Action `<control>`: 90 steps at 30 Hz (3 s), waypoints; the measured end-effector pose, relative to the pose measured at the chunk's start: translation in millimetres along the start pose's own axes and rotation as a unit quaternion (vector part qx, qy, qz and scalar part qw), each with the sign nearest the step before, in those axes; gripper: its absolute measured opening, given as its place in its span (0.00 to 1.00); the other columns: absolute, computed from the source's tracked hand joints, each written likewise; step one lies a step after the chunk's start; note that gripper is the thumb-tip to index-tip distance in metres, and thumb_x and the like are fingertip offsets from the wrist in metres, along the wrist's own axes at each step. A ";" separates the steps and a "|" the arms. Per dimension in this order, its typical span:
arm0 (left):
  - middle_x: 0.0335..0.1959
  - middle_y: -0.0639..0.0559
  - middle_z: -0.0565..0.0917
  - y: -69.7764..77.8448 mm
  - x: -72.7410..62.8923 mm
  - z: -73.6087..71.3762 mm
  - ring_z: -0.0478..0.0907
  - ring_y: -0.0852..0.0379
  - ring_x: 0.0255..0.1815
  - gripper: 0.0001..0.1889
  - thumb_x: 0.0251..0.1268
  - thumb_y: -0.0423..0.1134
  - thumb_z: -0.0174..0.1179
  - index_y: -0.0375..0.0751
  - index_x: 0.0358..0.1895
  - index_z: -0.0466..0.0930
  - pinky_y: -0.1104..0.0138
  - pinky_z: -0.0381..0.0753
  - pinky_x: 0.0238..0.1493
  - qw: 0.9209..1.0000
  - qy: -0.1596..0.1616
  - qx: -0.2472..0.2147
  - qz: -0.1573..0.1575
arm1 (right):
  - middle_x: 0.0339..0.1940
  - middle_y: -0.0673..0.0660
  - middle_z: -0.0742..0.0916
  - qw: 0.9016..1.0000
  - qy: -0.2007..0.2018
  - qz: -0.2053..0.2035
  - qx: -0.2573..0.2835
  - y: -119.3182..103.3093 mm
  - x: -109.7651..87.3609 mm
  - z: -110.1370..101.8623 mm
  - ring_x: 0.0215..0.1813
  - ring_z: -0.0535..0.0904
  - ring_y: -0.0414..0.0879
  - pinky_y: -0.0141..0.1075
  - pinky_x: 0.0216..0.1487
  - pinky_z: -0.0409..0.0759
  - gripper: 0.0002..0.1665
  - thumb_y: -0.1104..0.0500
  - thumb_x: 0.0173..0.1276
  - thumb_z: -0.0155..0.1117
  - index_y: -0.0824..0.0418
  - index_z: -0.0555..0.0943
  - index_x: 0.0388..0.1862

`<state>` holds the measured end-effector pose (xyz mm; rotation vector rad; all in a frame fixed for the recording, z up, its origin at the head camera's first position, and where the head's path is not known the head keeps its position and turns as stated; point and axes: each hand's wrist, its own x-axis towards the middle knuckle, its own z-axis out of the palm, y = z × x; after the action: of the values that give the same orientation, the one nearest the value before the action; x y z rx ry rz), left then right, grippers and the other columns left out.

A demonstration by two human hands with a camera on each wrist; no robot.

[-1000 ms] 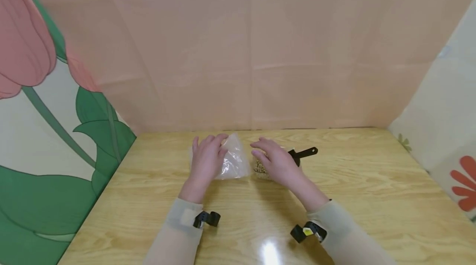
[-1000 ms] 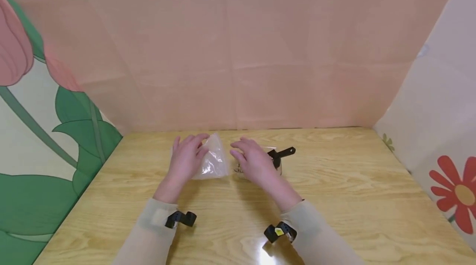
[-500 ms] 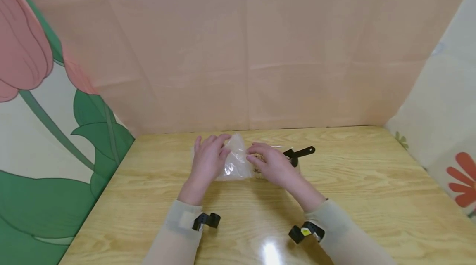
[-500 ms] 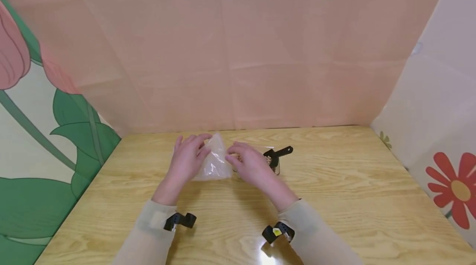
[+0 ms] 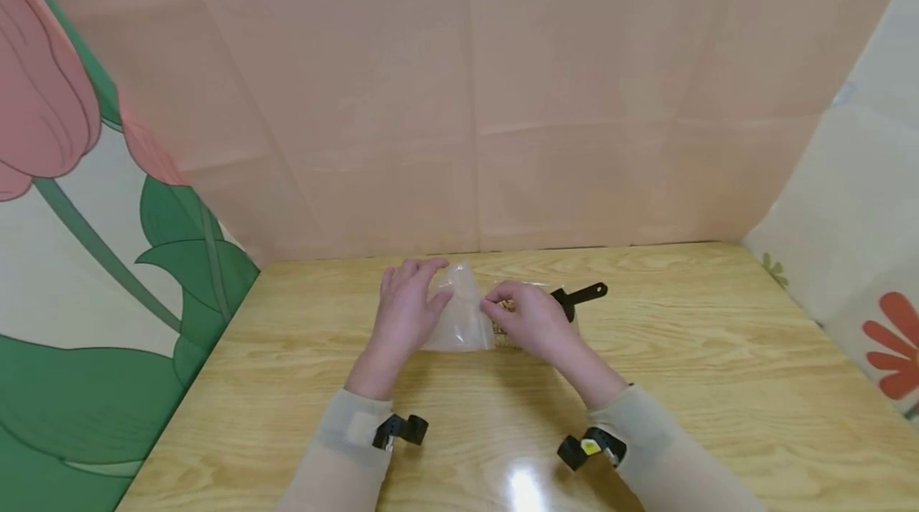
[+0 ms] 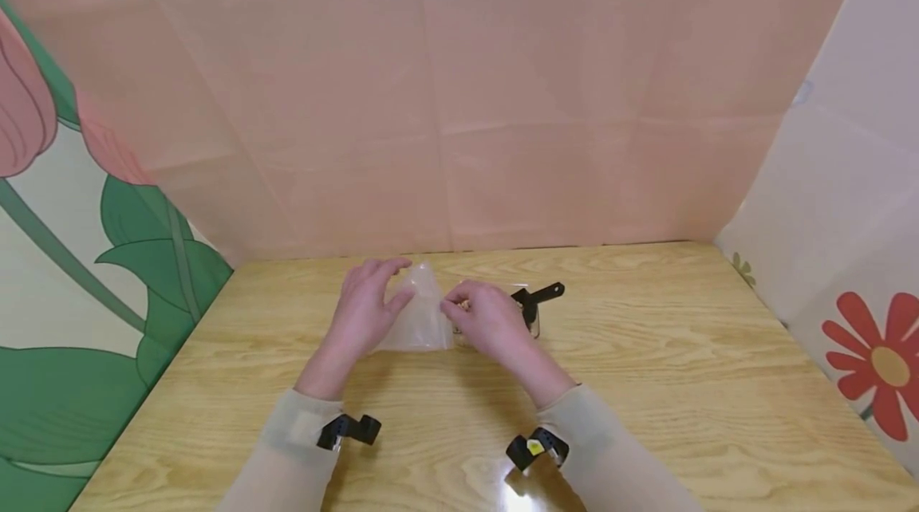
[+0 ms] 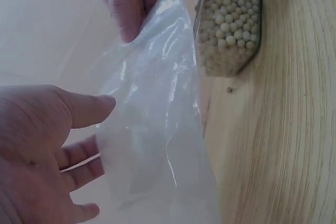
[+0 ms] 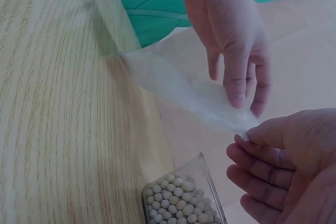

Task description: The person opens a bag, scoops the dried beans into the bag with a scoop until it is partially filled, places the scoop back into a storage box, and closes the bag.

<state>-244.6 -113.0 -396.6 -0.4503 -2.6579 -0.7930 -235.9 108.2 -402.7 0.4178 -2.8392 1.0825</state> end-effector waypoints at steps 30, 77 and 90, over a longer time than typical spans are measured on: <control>0.36 0.61 0.89 18.8 -3.8 -0.8 0.82 0.58 0.38 0.11 0.85 0.50 0.64 0.52 0.41 0.89 0.46 0.72 0.59 0.996 -0.054 -0.068 -0.013 | 0.47 0.50 0.92 0.999 -0.001 0.005 0.039 -3.9 -4.0 2.3 0.26 0.71 0.44 0.41 0.32 0.71 0.08 0.49 0.80 0.73 0.50 0.91 0.42; 0.37 0.58 0.87 19.9 -3.5 -3.1 0.80 0.56 0.36 0.11 0.88 0.48 0.60 0.49 0.46 0.88 0.58 0.80 0.40 0.982 -0.128 -0.137 -0.035 | 0.57 0.50 0.92 0.997 -0.005 -0.016 0.081 -3.5 -4.2 0.3 0.61 0.87 0.53 0.59 0.63 0.82 0.08 0.48 0.81 0.73 0.48 0.94 0.46; 0.27 0.55 0.78 18.6 -4.7 -5.2 0.66 0.58 0.23 0.14 0.91 0.44 0.55 0.49 0.37 0.81 0.61 0.68 0.32 0.983 -0.129 -0.133 -0.004 | 0.54 0.49 0.92 0.995 -0.016 -0.028 0.096 -0.9 -4.6 0.5 0.46 0.85 0.46 0.52 0.54 0.83 0.10 0.49 0.84 0.69 0.51 0.92 0.46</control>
<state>-232.1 -102.1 -385.6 -0.6504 -2.7980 -1.1738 -231.2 108.3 -403.2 0.5300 -2.7414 1.3536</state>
